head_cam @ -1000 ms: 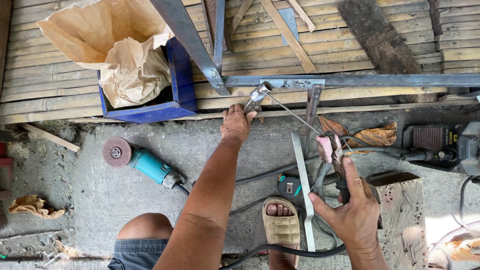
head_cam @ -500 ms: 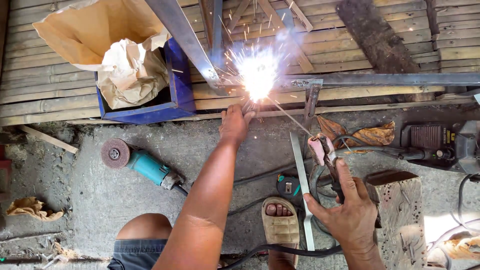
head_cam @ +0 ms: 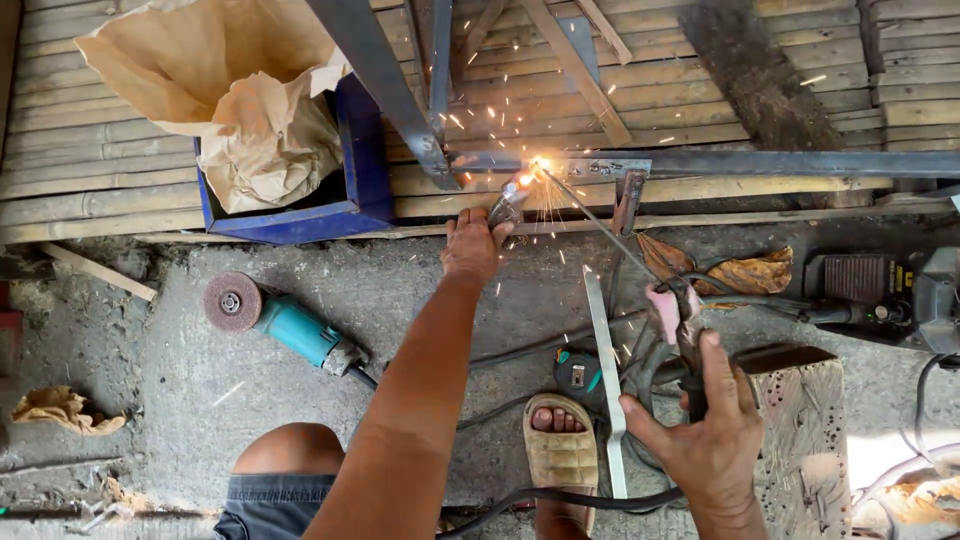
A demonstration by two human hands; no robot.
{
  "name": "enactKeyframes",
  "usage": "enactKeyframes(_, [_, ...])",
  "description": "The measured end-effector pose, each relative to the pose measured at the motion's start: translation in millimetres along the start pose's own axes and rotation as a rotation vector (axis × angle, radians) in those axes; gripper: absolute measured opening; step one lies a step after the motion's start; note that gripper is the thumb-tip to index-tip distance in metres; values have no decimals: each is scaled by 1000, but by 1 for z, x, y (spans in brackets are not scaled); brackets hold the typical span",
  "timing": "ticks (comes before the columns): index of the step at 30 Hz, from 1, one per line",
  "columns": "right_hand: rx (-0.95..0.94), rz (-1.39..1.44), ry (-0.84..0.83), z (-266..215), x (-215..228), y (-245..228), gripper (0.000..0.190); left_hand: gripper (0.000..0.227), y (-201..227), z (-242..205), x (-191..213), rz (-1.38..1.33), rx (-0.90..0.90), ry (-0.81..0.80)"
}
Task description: Grinding a metal pipe and welding it to a metal frame
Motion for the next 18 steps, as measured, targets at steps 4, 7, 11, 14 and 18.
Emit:
enactKeyframes(4, [42, -125, -10, -4, -5, 0, 107, 57, 6, -8, 11, -58, 21, -2])
enactKeyframes(7, [-30, -102, -32, -5, -9, 3, 105, 61, 8, -9, 17, -59, 18, 12])
enactKeyframes(11, [-93, -118, -47, -4, -9, 3, 103, 63, 14, -18, 26, -21, 60, -87])
enactKeyframes(14, [-115, -120, -61, -5, -11, 4, 103, 61, 16, -21, 32, -33, 64, -95])
enactKeyframes(18, [-122, -130, -68, -6, -11, 5, 104, 61, 17, -21, 32, -22, 52, -76])
Point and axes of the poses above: each hand's wrist, its own z-axis towards the middle knuckle, its own x-axis out of the back of the hand, y = z × x, the point moved 7 cm from there along z, towards the middle knuckle, and after that the axes turned 5 degrees about z, right-handed, at the moved point
